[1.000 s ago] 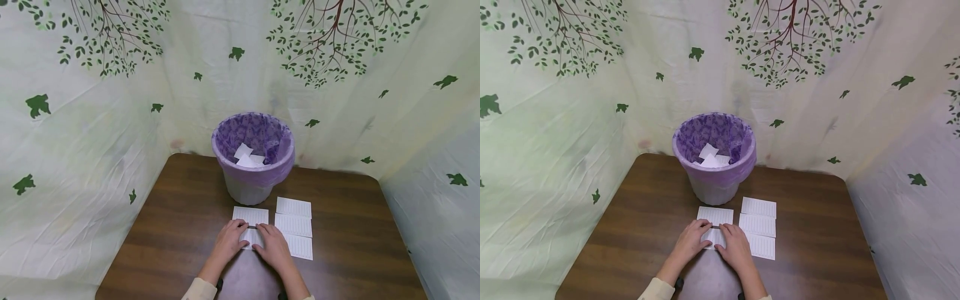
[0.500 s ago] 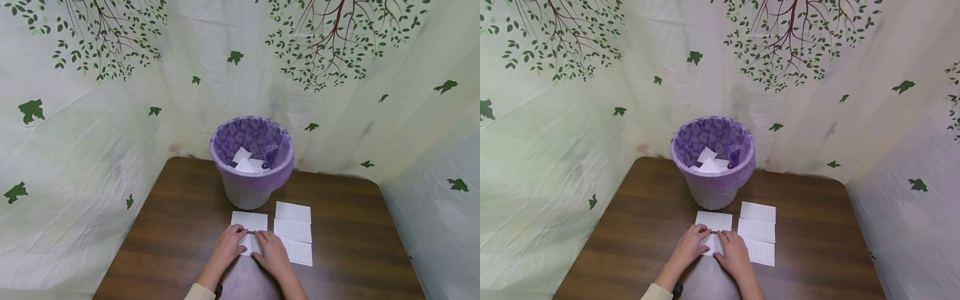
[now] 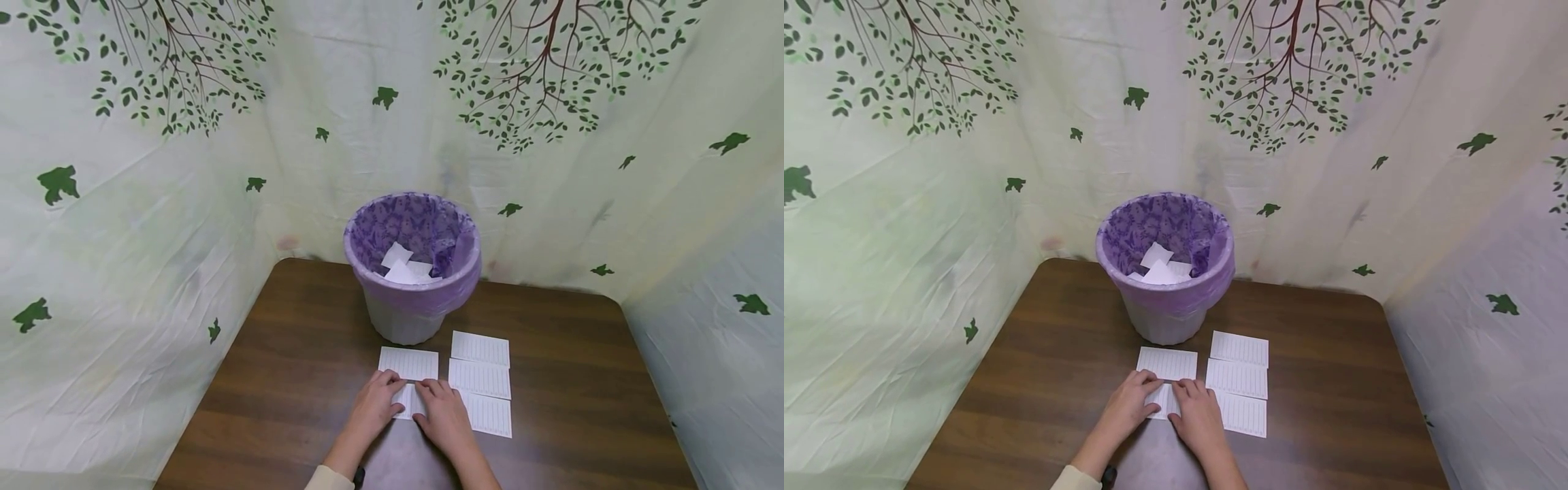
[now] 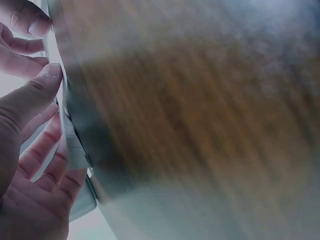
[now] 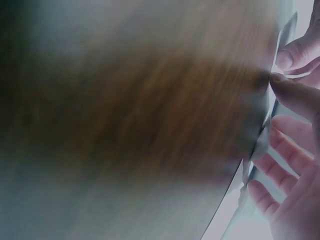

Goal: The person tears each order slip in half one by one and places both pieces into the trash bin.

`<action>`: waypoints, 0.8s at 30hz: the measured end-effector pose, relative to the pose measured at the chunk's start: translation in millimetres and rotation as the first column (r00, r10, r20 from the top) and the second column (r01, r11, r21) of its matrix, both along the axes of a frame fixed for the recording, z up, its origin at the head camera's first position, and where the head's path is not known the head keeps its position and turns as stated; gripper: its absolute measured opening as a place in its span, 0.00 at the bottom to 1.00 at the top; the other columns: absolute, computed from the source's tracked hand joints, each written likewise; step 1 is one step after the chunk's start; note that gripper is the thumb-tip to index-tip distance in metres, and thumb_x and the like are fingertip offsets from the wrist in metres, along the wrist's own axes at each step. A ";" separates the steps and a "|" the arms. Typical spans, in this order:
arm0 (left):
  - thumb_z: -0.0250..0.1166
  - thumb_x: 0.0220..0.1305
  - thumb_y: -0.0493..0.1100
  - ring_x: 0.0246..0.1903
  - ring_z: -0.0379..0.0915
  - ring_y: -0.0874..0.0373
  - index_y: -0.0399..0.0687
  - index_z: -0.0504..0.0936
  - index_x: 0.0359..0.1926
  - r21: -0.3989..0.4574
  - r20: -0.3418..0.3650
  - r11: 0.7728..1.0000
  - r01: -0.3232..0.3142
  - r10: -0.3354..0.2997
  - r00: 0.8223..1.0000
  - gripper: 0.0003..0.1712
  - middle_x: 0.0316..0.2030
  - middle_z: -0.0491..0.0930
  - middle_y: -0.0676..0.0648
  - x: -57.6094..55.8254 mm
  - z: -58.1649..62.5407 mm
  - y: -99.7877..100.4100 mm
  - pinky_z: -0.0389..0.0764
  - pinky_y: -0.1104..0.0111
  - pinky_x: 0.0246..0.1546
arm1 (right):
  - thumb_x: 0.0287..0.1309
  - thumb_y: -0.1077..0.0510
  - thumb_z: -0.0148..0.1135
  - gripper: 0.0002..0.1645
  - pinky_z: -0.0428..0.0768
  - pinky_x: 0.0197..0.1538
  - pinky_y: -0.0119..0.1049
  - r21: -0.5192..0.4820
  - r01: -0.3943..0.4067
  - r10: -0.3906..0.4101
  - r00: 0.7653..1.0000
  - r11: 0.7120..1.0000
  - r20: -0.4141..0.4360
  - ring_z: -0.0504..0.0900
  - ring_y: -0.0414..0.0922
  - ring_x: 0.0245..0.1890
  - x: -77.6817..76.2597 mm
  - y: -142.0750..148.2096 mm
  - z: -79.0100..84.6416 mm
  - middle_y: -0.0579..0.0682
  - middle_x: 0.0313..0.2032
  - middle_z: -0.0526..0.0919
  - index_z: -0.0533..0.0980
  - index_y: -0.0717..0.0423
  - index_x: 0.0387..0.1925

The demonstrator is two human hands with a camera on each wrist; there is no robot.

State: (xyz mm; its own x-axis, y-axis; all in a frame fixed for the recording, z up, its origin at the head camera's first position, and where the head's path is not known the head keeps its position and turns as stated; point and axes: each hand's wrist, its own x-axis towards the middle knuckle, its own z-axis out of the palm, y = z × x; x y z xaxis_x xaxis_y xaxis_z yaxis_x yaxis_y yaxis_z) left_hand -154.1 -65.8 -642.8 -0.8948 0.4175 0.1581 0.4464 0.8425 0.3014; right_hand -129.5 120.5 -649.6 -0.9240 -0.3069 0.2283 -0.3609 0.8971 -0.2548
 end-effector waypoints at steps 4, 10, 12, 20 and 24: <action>0.83 0.55 0.47 0.48 0.76 0.54 0.47 0.89 0.57 0.006 -0.002 1.000 0.005 -0.005 1.000 0.27 0.47 0.83 0.50 -0.3 0.5 0.8 0.83 0.63 0.50 | 0.49 0.48 0.84 0.34 0.78 0.46 0.45 -0.010 0.012 -0.012 1.000 1.000 -0.020 0.81 0.48 0.51 -0.1 -1.7 -0.1 0.46 0.51 0.87 0.86 0.54 0.58; 0.83 0.53 0.44 0.45 0.76 0.55 0.47 0.90 0.56 0.014 -0.039 1.000 0.023 -0.022 0.999 0.27 0.45 0.84 0.51 1.1 -0.4 1.7 0.83 0.64 0.47 | 0.52 0.53 0.82 0.28 0.78 0.45 0.45 -0.082 0.027 -0.028 1.000 0.996 -0.004 0.81 0.48 0.48 0.9 -4.0 -0.9 0.47 0.48 0.87 0.86 0.55 0.56; 0.83 0.53 0.43 0.45 0.76 0.55 0.48 0.90 0.55 0.011 -0.044 1.000 0.029 -0.028 0.999 0.26 0.44 0.84 0.51 1.9 0.0 2.1 0.83 0.65 0.47 | 0.54 0.55 0.81 0.26 0.80 0.47 0.46 -0.119 0.037 -0.036 0.999 0.992 0.017 0.81 0.48 0.47 1.5 -4.2 -0.2 0.48 0.46 0.87 0.87 0.56 0.55; 0.81 0.55 0.40 0.40 0.76 0.57 0.50 0.91 0.42 0.046 -0.088 0.998 0.036 -0.032 0.996 0.13 0.38 0.86 0.53 3.2 -4.5 3.0 0.81 0.67 0.43 | 0.58 0.61 0.77 0.12 0.83 0.47 0.42 -0.225 0.062 -0.040 0.994 0.972 0.104 0.80 0.46 0.44 2.9 -4.6 4.3 0.47 0.42 0.84 0.87 0.56 0.45; 0.80 0.54 0.36 0.37 0.77 0.58 0.50 0.89 0.33 0.141 -0.140 0.990 0.025 -0.006 0.990 0.08 0.34 0.87 0.54 3.9 -5.3 4.7 0.80 0.69 0.39 | 0.58 0.60 0.77 0.12 0.83 0.47 0.43 -0.230 0.058 -0.038 0.995 0.972 0.090 0.82 0.47 0.44 2.0 -4.8 4.3 0.48 0.42 0.87 0.87 0.55 0.44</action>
State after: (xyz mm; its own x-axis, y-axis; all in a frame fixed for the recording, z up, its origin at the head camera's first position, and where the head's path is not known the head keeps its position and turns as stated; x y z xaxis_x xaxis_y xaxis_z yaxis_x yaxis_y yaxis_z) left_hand -150.2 -61.1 -648.1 -0.8536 0.3955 0.3389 0.5049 0.7882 0.3519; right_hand -127.5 115.8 -645.3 -0.9552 -0.2101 0.2082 -0.2874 0.8257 -0.4855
